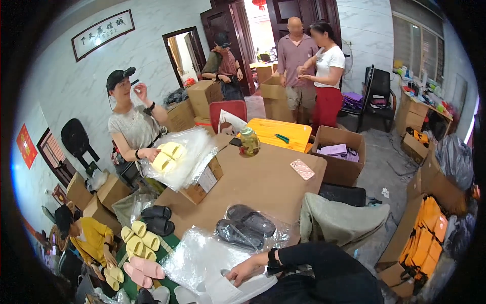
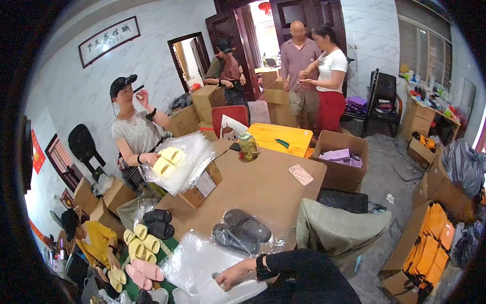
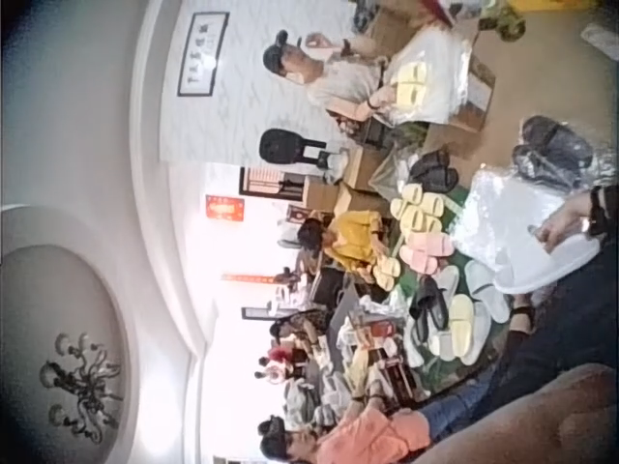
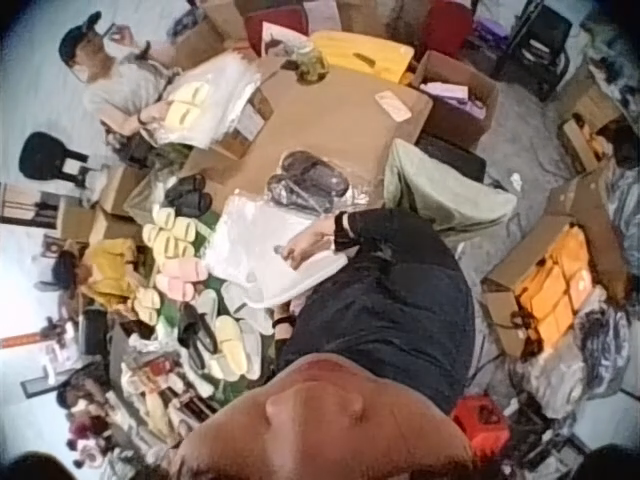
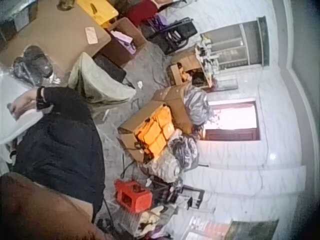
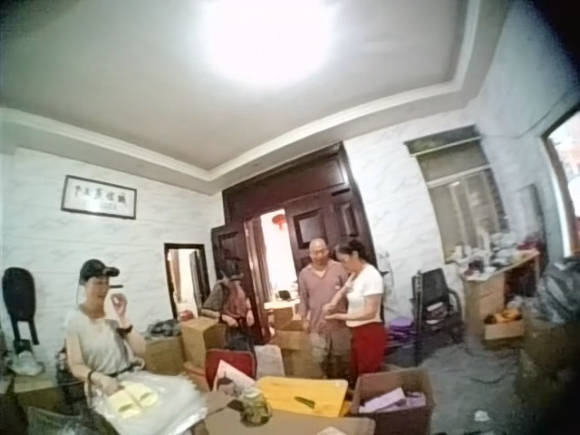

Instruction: Packing finished slippers and sandals into plastic bags and larger shipping containers.

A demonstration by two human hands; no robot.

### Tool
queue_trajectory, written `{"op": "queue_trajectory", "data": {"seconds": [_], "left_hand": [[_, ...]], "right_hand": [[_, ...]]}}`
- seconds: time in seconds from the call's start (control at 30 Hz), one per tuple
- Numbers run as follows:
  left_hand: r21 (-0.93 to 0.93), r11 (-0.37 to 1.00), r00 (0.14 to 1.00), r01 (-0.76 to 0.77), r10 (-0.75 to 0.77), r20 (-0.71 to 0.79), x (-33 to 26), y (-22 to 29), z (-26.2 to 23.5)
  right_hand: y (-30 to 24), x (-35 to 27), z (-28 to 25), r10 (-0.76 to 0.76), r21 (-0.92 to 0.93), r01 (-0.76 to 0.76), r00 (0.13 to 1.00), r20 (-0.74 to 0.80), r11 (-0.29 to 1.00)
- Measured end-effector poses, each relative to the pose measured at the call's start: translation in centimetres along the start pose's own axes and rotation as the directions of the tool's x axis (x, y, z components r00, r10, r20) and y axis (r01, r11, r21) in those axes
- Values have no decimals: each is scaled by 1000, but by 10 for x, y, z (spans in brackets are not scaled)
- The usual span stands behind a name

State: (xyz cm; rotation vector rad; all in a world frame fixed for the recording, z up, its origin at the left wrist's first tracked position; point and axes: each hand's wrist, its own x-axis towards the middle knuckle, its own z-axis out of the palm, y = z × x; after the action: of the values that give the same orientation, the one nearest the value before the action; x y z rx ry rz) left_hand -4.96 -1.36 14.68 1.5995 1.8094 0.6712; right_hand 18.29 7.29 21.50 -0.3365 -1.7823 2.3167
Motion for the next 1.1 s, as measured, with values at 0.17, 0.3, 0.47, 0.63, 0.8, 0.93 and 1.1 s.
{"op": "queue_trajectory", "data": {"seconds": [0.17, 0.3, 0.47, 0.63, 0.8, 0.93, 1.1], "left_hand": [[-80, 996, 999, -37, 34, -37, 7, 5, -4], [-150, 987, 996, -54, 43, -76, 7, 9, -6], [-229, 970, 991, -79, 52, -124, 9, 14, -12], [-307, 947, 984, -97, 44, -175, 8, 15, -19], [-363, 924, 974, -120, 38, -225, 1, 30, -27], [28, 989, 950, -148, 150, -274, 6, 22, -12], [361, 821, 832, -443, 526, -175, 11, 46, -1]], "right_hand": [[-1, -10, 1, 91, 61, -99, 989, 120, 993], [-4, -15, 1, 58, 168, -91, 980, 188, 982], [1, -19, -5, 98, 205, -129, 983, 154, 970], [3, -25, -11, 108, -21, -107, 993, 51, 994], [43, -17, -29, 32, -330, -104, 976, -217, 938], [32, -15, -18, 144, -685, -394, 908, -394, 613], [14, -13, 9, 25, -786, -345, 921, -388, 513]]}}
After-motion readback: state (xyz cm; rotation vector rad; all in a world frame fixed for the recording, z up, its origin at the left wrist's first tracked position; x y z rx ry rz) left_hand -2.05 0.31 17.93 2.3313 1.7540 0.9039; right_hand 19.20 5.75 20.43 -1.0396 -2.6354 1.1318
